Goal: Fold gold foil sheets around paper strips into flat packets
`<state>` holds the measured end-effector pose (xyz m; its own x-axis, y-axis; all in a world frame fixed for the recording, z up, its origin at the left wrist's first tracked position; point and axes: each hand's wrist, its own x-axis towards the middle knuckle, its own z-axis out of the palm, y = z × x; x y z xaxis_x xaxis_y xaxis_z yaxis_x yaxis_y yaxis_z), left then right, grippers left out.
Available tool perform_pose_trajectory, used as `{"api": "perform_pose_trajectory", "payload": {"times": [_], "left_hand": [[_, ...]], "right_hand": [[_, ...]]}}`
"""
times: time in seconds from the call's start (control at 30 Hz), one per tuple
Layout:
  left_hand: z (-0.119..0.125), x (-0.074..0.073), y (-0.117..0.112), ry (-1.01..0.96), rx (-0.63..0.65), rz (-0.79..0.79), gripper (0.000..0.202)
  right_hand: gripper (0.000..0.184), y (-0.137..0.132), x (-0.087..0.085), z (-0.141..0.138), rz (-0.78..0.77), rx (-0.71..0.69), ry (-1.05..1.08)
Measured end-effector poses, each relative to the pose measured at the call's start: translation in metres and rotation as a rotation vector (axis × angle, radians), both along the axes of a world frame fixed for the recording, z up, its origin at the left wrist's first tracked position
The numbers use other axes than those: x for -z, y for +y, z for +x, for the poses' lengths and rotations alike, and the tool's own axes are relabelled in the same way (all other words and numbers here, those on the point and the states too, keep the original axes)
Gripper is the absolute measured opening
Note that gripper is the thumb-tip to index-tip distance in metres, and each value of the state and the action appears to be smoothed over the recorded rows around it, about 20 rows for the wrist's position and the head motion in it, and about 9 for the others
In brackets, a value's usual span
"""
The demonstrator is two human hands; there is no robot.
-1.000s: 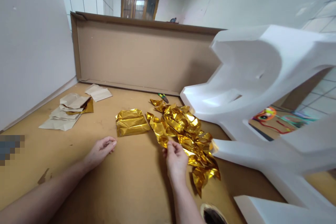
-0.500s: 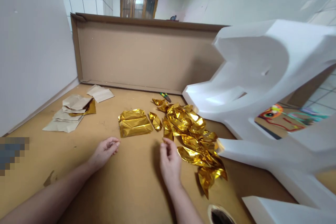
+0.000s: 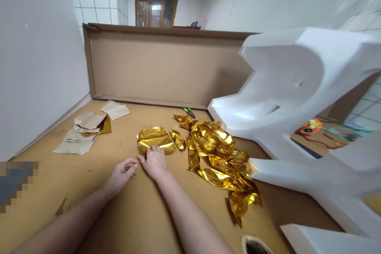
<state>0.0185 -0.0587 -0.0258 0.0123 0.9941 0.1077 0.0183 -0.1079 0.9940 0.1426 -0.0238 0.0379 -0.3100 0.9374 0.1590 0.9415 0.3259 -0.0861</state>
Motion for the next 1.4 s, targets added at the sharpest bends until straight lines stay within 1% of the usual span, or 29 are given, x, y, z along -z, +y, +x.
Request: {"api": "perform_pose_trajectory", "payload": {"times": [0.1, 0.23, 0.4, 0.63, 0.8, 0.9, 1.0, 1.07, 1.13, 1.17, 1.2, 1.23, 1.3, 1.33, 1.4], "left_hand": [[0.001, 0.000, 0.001, -0.011, -0.003, -0.002, 0.025], [0.002, 0.000, 0.003, -0.051, 0.003, -0.007, 0.026], [0.003, -0.001, 0.003, -0.080, -0.017, -0.027, 0.029], [0.004, -0.009, 0.002, -0.130, -0.038, -0.068, 0.034], [0.004, -0.012, 0.003, -0.136, -0.055, -0.109, 0.042], [0.002, -0.013, 0.005, -0.172, -0.078, -0.158, 0.050], [-0.001, -0.015, 0.007, -0.279, -0.062, -0.201, 0.053], [-0.003, -0.017, 0.007, -0.344, -0.045, -0.194, 0.050], [-0.005, -0.019, 0.007, -0.379, -0.034, -0.198, 0.048], [-0.006, -0.019, 0.006, -0.394, -0.029, -0.209, 0.048], [-0.006, -0.020, 0.006, -0.409, -0.020, -0.229, 0.048], [-0.006, -0.021, 0.005, -0.428, -0.003, -0.251, 0.049], [-0.004, -0.023, 0.002, -0.462, 0.029, -0.279, 0.052], [-0.003, -0.024, 0.000, -0.465, 0.041, -0.291, 0.053], [-0.001, -0.026, -0.003, -0.455, 0.069, -0.310, 0.054]], "right_hand": [[0.032, 0.000, 0.006, -0.010, -0.014, 0.028, -0.100], [0.032, -0.002, 0.012, -0.015, -0.004, 0.019, -0.144], [0.025, 0.000, 0.010, -0.015, -0.011, 0.015, -0.126], [0.026, -0.005, 0.013, -0.017, 0.036, 0.033, -0.047], [0.032, -0.005, 0.006, -0.010, 0.075, 0.059, 0.009], [0.035, -0.013, 0.000, -0.005, 0.123, 0.045, 0.045], [0.038, -0.032, 0.003, -0.003, 0.193, -0.122, 0.156], [0.038, -0.047, 0.007, -0.002, 0.149, -0.279, 0.286], [0.031, -0.057, 0.011, 0.006, 0.048, -0.407, 0.522], [0.030, -0.059, 0.013, 0.012, 0.023, -0.387, 0.651], [0.030, -0.059, 0.013, 0.021, 0.027, -0.310, 0.769], [0.030, -0.057, 0.013, 0.031, 0.053, -0.183, 0.876], [0.034, -0.049, 0.012, 0.053, 0.075, 0.060, 1.019], [0.036, -0.045, 0.012, 0.063, 0.047, 0.138, 1.079], [0.041, -0.040, 0.013, 0.078, -0.070, 0.184, 1.221]]}}
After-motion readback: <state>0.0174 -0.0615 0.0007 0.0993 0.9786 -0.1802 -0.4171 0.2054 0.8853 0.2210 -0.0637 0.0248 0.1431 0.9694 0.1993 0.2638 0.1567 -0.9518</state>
